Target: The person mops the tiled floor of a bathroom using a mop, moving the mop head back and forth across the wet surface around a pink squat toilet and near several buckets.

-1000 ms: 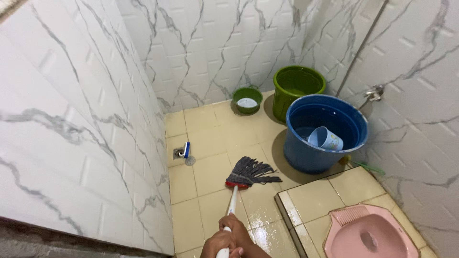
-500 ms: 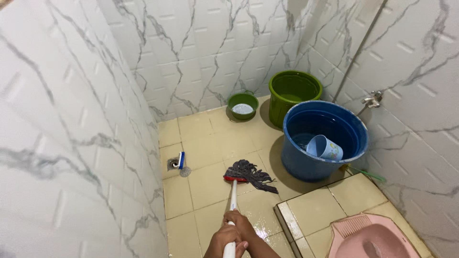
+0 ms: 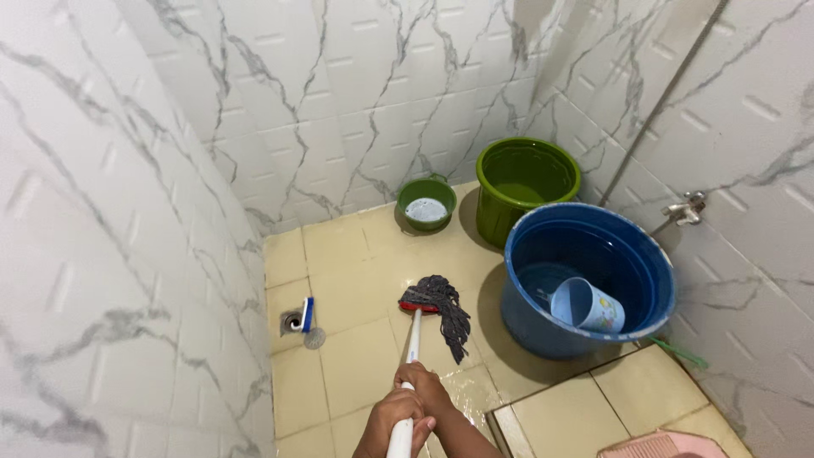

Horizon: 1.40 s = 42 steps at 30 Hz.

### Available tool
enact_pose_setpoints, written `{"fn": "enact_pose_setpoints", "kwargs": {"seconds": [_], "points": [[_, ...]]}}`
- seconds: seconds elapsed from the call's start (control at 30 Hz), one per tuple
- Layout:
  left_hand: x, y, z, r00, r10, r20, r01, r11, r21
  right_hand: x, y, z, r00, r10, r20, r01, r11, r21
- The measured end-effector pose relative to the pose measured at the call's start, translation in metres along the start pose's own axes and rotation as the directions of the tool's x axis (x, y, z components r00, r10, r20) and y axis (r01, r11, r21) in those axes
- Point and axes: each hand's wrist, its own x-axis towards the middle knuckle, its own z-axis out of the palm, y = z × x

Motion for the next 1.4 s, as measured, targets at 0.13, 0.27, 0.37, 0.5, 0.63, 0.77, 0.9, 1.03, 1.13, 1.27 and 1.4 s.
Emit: {"fn": "enact_pose_setpoints", "kwargs": {"seconds": [0.13, 0.27, 0.37, 0.5, 0.63, 0.77, 0.9, 1.03, 1.13, 1.27, 1.4], "points": [[0.053, -0.044, -0.01, 0.992, -0.116, 0.057, 0.117, 0.993, -0.015, 0.067, 0.014, -0.021, 0.999, -0.04, -0.032, 0.036, 0.993, -0.116], [0.116, -0.096, -0.029, 0.995, 0.092, 0.049, -0.089, 0.995, -0.054, 0.134, 0.016, -0.039, 0.999, -0.012, -0.035, 0.006, 0.984, -0.178], [0.171, -0.13, -0.05, 0.997, 0.044, 0.07, -0.039, 0.997, -0.068, 0.195, 0.008, -0.057, 0.991, 0.087, -0.101, -0.104, 0.98, -0.173], [0.244, -0.16, -0.076, 0.992, 0.044, 0.118, -0.037, 0.997, -0.066, 0.274, 0.011, -0.077, 0.981, 0.088, -0.172, -0.114, 0.982, -0.149], [0.299, -0.168, -0.086, 0.995, -0.02, 0.099, 0.029, 0.996, -0.084, 0.329, 0.025, -0.097, 0.975, 0.071, -0.212, -0.1, 0.986, -0.132], [0.335, -0.17, -0.091, 0.978, -0.173, 0.12, 0.186, 0.976, -0.109, 0.368, 0.03, -0.107, 0.933, 0.278, -0.229, -0.205, 0.933, 0.297], [0.333, -0.174, -0.09, 0.97, -0.202, 0.132, 0.211, 0.975, -0.061, 0.364, 0.04, -0.11, 0.964, 0.057, -0.26, -0.039, 0.996, 0.074], [0.281, -0.165, -0.069, 0.994, -0.031, 0.11, 0.045, 0.991, -0.129, 0.314, 0.045, -0.095, 0.974, 0.013, -0.225, -0.02, 0.999, -0.03], [0.237, -0.154, -0.051, 0.986, 0.118, 0.118, -0.107, 0.99, -0.091, 0.262, 0.043, -0.084, 0.98, 0.088, -0.179, -0.107, 0.989, -0.102], [0.186, -0.125, -0.022, 0.987, 0.118, 0.11, -0.11, 0.991, -0.073, 0.199, 0.053, -0.074, 0.977, 0.138, -0.164, -0.163, 0.974, -0.156], [0.139, -0.077, 0.004, 0.988, 0.046, 0.15, -0.035, 0.996, -0.077, 0.128, 0.074, -0.067, 0.982, 0.046, -0.18, -0.043, 0.999, 0.025]]}}
